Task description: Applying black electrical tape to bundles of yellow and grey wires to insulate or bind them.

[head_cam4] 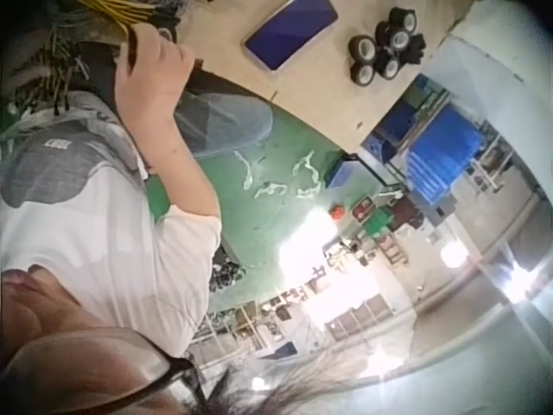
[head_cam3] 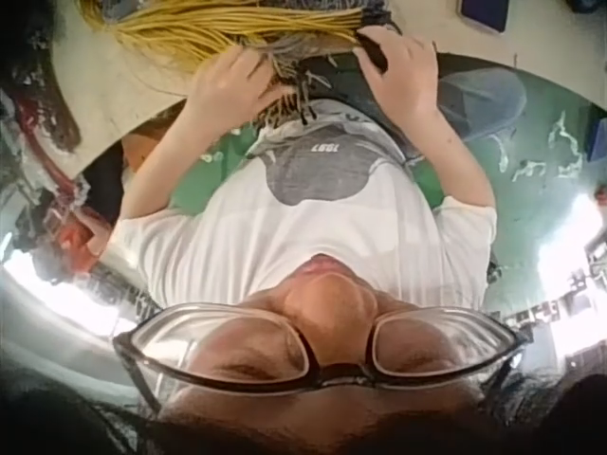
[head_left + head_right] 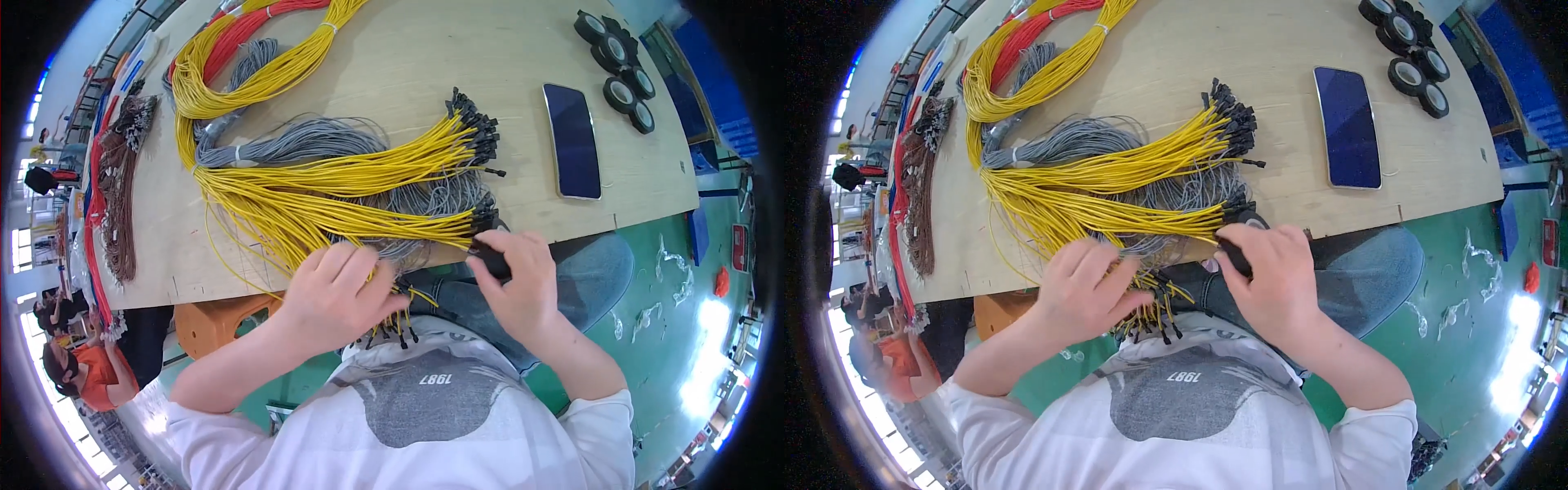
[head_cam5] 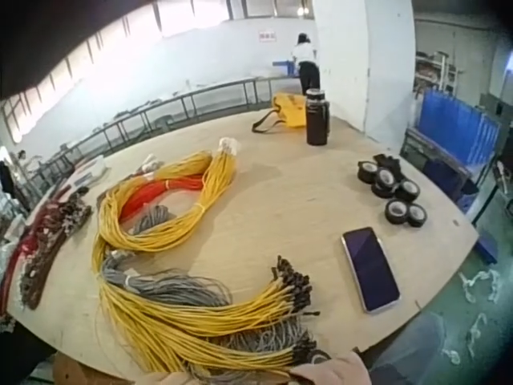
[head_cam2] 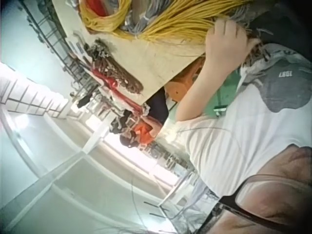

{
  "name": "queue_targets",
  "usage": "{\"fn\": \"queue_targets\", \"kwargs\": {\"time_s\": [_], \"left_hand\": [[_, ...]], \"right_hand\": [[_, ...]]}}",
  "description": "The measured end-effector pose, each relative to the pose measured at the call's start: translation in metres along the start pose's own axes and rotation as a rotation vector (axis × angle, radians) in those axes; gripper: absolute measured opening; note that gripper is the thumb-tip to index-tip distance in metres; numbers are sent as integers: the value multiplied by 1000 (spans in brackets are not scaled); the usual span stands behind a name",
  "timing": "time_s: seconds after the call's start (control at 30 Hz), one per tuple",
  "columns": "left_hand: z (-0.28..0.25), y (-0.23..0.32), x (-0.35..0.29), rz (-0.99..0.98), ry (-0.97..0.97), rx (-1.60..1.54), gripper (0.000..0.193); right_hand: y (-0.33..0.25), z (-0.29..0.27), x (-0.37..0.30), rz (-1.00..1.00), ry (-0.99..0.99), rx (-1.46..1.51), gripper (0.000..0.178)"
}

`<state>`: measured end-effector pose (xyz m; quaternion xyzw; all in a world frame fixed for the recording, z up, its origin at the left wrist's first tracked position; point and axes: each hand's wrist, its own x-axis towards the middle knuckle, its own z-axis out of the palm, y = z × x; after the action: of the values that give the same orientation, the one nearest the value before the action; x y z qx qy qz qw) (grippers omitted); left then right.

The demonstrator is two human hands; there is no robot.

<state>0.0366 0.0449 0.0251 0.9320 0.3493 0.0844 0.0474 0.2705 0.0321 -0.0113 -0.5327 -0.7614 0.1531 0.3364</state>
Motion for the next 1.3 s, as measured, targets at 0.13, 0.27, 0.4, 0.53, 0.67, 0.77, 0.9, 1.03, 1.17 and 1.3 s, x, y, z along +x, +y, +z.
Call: {"fn": "queue_targets", "kwargs": {"time_s": [0.13, 0.27, 0.4, 0.53, 0.67, 0.77, 0.9, 1.03, 1.17, 1.3], "left_hand": [[41, 9, 25, -277, 100, -165, 63], [52, 4, 39, -214, 234, -172, 49], [55, -2, 52, -161, 348, -232, 30], [49, -5, 60, -126, 240, -238, 16], [37, -6, 64, -359, 385, -831, 12], [31, -7, 55, -404, 328, -975, 11], [33, -6, 50, -361, 350, -1074, 12], [35, -6, 53, -304, 393, -1008, 14], [42, -8, 53, -184, 362, -725, 14], [50, -3, 58, -104, 352, -588, 24]], "right_hand": [[3, -1, 6, 96, 14, 55, 24], [6, -8, 15, -7, 31, 0, 24], [11, -3, 10, -13, 20, -116, 25], [12, 3, 2, 50, 30, -151, 22], [14, 8, -3, 98, 45, -104, 22], [11, 1, 2, 102, 86, -111, 25], [6, -5, 7, 221, 242, 111, 36], [7, 1, 21, 300, 161, 359, 35], [11, 4, 25, 570, 195, 946, 33], [9, 2, 19, 629, 281, 919, 29]]}}
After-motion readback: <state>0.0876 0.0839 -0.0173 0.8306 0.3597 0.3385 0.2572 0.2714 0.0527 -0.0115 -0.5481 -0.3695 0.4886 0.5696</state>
